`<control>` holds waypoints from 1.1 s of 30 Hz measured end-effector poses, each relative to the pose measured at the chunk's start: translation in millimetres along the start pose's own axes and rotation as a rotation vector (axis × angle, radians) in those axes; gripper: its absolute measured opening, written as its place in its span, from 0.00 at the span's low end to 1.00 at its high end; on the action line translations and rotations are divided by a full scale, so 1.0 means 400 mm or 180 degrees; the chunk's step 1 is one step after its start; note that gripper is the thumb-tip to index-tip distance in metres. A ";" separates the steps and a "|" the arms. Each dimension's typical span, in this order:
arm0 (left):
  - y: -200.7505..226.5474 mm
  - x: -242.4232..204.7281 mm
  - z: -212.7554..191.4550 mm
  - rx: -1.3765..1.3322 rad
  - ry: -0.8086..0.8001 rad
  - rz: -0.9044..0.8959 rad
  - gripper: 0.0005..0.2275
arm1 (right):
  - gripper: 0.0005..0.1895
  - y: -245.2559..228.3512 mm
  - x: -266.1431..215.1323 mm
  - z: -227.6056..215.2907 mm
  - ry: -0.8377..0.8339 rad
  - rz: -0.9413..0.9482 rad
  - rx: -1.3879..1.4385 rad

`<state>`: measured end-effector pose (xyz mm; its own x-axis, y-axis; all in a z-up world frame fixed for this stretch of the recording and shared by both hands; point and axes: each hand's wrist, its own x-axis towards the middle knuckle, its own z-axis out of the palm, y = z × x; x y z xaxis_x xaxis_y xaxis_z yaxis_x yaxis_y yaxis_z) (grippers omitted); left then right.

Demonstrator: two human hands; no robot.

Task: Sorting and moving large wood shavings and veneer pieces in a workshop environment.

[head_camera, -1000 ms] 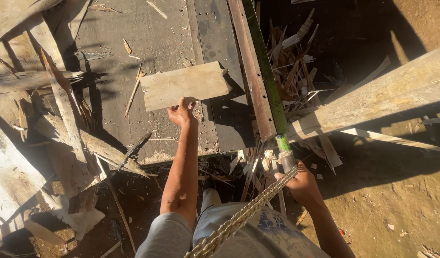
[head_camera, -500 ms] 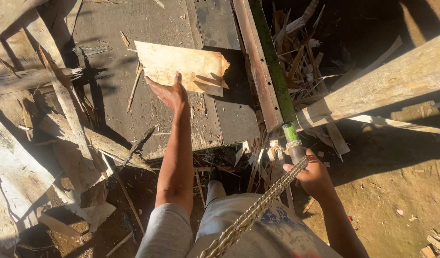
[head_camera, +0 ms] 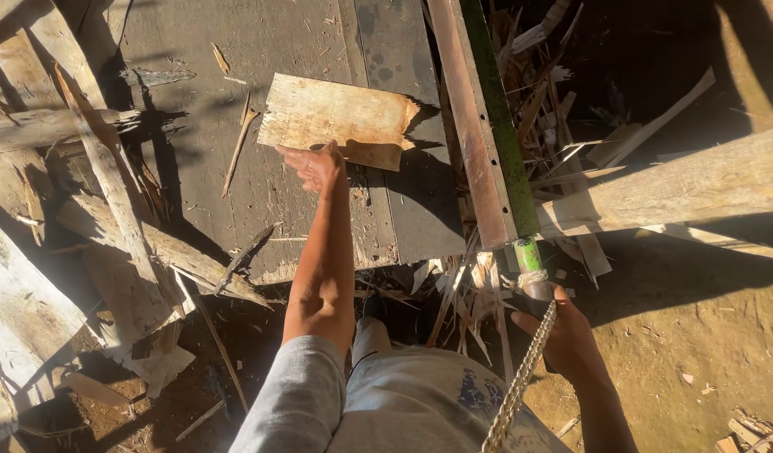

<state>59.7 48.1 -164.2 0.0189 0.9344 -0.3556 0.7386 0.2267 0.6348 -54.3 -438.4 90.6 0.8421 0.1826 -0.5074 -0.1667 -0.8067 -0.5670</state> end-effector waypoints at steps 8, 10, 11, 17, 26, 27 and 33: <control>0.029 0.036 -0.173 0.0551 -0.0072 0.0349 0.51 | 0.31 -0.040 -0.009 -0.008 -0.0108 0.0521 0.0486; 0.030 0.086 -0.185 0.0782 -0.0096 0.0585 0.53 | 0.30 -0.037 -0.001 -0.008 -0.0090 0.0552 0.0514; 0.032 0.113 -0.197 0.0844 -0.0081 0.0761 0.55 | 0.30 -0.042 0.003 -0.007 -0.0121 0.0578 0.0402; 0.071 0.162 -0.225 0.1027 -0.0328 0.1085 0.54 | 0.34 -0.052 0.003 -0.009 -0.0166 0.0809 0.0336; -0.040 0.098 -0.178 0.0108 -0.0234 0.0770 0.29 | 0.36 -0.020 0.012 -0.001 -0.0191 0.0444 0.0277; -0.067 0.093 -0.163 -0.0566 -0.0309 0.0822 0.22 | 0.36 -0.026 0.014 -0.001 -0.0192 0.0392 0.0304; -0.058 -0.006 -0.141 -0.2164 -0.0278 0.1115 0.17 | 0.34 0.238 0.141 0.115 -0.0232 -0.0198 0.0380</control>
<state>4.5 56.0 -139.3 0.2495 0.9641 -0.0910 0.1037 0.0668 0.9924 -46.4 -479.2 -21.9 0.8140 0.2740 -0.5123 -0.1789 -0.7207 -0.6698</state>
